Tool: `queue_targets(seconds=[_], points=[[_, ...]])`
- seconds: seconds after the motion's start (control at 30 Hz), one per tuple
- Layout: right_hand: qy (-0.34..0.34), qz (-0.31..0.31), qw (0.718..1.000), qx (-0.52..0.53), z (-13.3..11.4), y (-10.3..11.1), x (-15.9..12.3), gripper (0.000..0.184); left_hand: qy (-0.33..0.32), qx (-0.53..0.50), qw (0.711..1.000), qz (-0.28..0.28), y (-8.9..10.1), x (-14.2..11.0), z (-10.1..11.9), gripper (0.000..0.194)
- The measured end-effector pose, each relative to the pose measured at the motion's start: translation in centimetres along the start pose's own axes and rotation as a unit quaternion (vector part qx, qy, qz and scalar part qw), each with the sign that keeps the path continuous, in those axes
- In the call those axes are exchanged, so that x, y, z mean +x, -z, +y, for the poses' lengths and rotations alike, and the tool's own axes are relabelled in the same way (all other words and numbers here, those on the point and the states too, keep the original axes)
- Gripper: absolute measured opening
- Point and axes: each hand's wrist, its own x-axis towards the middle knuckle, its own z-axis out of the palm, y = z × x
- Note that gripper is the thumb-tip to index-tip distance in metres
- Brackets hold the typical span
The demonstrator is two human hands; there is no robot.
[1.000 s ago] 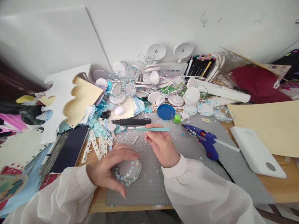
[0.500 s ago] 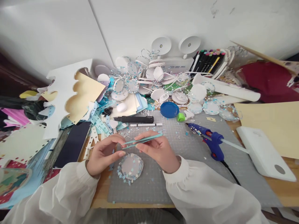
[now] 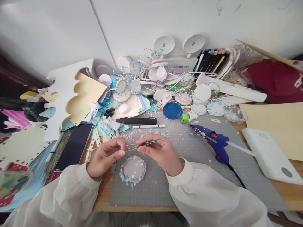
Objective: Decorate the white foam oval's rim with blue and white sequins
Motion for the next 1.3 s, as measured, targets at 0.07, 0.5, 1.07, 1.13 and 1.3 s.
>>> queue_targets(seconds=[0.07, 0.5, 1.07, 1.13, 1.3], points=[[0.006, 0.011, 1.000, -0.008, -0.2, 0.0, 0.0, 0.011, 0.006, -0.006, 1.000, -0.014, -0.1, 0.0, 0.0, 0.025], [0.023, -0.009, 1.000, 0.012, -1.0, 0.5, 0.3, 0.008, 0.029, -0.071, 0.991, -0.114, -0.3, 0.0, -0.1, 0.033], [0.117, 0.148, 0.974, -0.127, -0.4, 1.5, 1.7, 0.013, -0.067, 0.021, 0.996, 0.058, 0.5, 0.2, -1.1, 0.039], [0.110, 0.144, 0.975, -0.131, -0.3, 1.4, 1.7, 0.018, -0.099, 0.044, 0.990, 0.085, 0.5, 0.1, -1.2, 0.042], [0.110, 0.126, 0.962, -0.214, 0.4, 1.1, 1.9, 0.019, -0.151, 0.060, 0.970, 0.180, 0.6, 0.3, -1.3, 0.010]])
